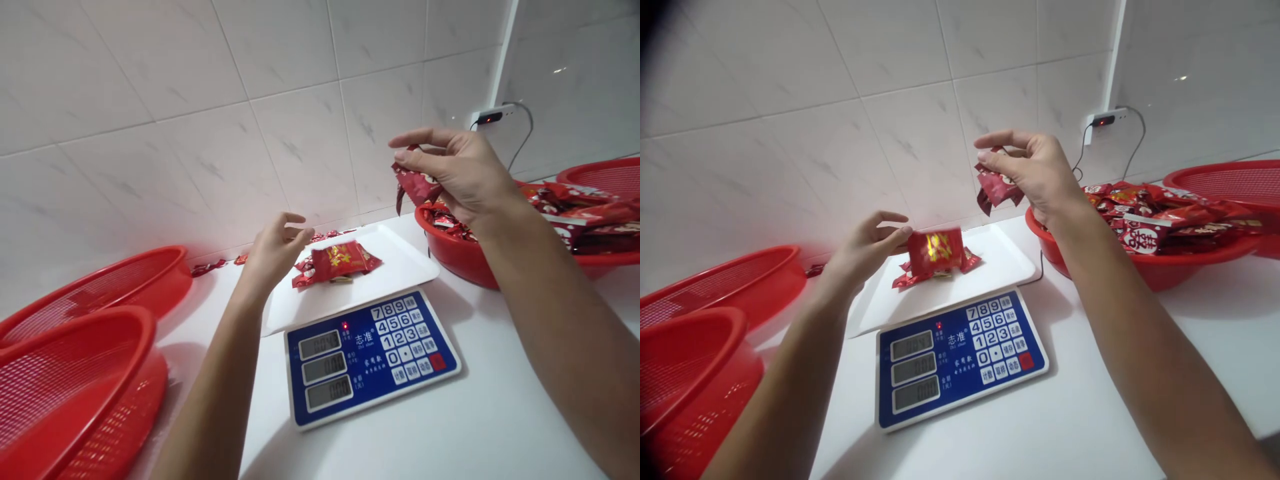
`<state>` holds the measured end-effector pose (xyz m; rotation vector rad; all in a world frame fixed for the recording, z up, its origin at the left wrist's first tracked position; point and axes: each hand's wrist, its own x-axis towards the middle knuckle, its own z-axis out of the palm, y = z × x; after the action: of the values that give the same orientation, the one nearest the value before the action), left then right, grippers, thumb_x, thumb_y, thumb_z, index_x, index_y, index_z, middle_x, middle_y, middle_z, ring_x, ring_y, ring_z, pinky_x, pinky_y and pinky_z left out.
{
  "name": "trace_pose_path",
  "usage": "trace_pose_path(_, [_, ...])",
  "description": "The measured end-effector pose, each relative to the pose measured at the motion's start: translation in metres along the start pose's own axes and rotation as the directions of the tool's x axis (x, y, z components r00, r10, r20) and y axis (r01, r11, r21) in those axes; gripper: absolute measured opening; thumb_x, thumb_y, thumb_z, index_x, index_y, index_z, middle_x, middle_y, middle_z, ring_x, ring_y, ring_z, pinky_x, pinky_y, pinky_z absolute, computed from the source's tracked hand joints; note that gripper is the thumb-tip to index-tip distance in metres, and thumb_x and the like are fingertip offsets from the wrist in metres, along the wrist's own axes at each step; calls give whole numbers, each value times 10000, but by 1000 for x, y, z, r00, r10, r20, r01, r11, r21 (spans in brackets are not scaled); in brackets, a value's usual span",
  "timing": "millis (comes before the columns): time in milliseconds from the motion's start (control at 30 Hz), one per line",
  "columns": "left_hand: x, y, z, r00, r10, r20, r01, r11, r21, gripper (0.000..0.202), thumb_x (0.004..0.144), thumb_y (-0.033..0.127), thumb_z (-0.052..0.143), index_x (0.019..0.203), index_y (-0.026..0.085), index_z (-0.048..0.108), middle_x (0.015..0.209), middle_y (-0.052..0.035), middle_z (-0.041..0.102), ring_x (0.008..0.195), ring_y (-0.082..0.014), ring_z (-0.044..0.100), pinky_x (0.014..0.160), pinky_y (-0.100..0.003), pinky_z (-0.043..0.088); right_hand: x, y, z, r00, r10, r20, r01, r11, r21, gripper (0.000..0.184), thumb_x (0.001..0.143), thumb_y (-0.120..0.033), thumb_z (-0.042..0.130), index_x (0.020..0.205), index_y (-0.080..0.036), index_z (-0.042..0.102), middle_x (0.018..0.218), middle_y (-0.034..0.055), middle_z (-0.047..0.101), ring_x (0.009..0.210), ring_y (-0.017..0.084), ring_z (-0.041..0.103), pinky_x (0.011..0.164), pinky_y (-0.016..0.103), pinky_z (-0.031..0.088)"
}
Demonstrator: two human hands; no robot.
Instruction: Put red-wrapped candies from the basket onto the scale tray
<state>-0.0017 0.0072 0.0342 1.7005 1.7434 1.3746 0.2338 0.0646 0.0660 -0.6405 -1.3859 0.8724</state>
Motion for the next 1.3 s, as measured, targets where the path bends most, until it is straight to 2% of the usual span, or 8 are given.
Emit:
trace_pose_path(100, [-4,6,-7,995,57,-83,-44,988,151,256,807,335,670,1012,186,637,986,-92,735,950,-229,686,814,-343,547,-2,-3,1,999,-12,33,12,1000,12,128,798,-93,703,908,-158,719,645,-30,616,446,32,487,338,133,319])
trace_pose_path(233, [-12,21,-13,956,222,-194,-201,972,122,206,822,342,661,964,194,673,953,-69,741,943,-211,690,846,-326,545,-3,-3,0,999,-26,39,26,1000,5,117,797,-102,706,878,-187,717,637,-43,617,481,45,517,349,129,328])
trace_pose_path(333, [-18,29,-13,937,283,-206,-270,959,88,178,834,334,653,952,202,671,916,-49,744,925,-194,695,830,-297,556,-2,-2,-1,998,-38,50,37,999,7,119,789,-114,719,887,-182,715,649,-35,630,502,61,537,351,144,341])
trace_pose_path(567, [-22,33,-11,928,320,-192,-306,947,98,145,850,314,643,931,199,675,866,-34,747,880,-178,704,798,-273,563,-1,0,-2,997,-58,52,57,998,20,120,789,-97,715,892,-158,723,655,-19,639,546,77,574,394,148,380])
trace_pose_path(800, [-19,31,-11,924,318,-214,-304,948,98,106,835,287,658,890,199,683,824,-32,749,838,-173,712,739,-260,567,0,3,-2,996,-79,47,79,997,-5,102,796,-117,725,879,-176,727,627,-22,606,548,78,567,401,147,384])
trace_pose_path(967, [-19,32,-12,930,298,-214,-278,953,118,107,836,274,650,898,195,688,838,-38,753,847,-173,714,755,-269,564,-1,2,-1,996,-81,42,81,997,3,109,800,-86,712,874,-166,729,628,-22,605,583,73,581,444,138,417])
trace_pose_path(1167, [-16,29,-22,962,196,-190,-135,947,293,141,786,264,697,909,196,705,869,-44,751,841,-177,700,755,-273,557,0,5,-2,994,-89,59,89,996,2,97,801,-109,709,870,-174,732,665,-15,623,598,76,596,472,145,446])
trace_pose_path(1300, [-11,22,-26,969,156,-192,-89,945,316,165,769,293,697,904,198,701,867,-42,748,839,-189,693,741,-284,559,1,6,-3,993,-98,64,98,995,-5,98,778,-133,728,861,-185,737,657,-18,632,591,81,598,462,151,446])
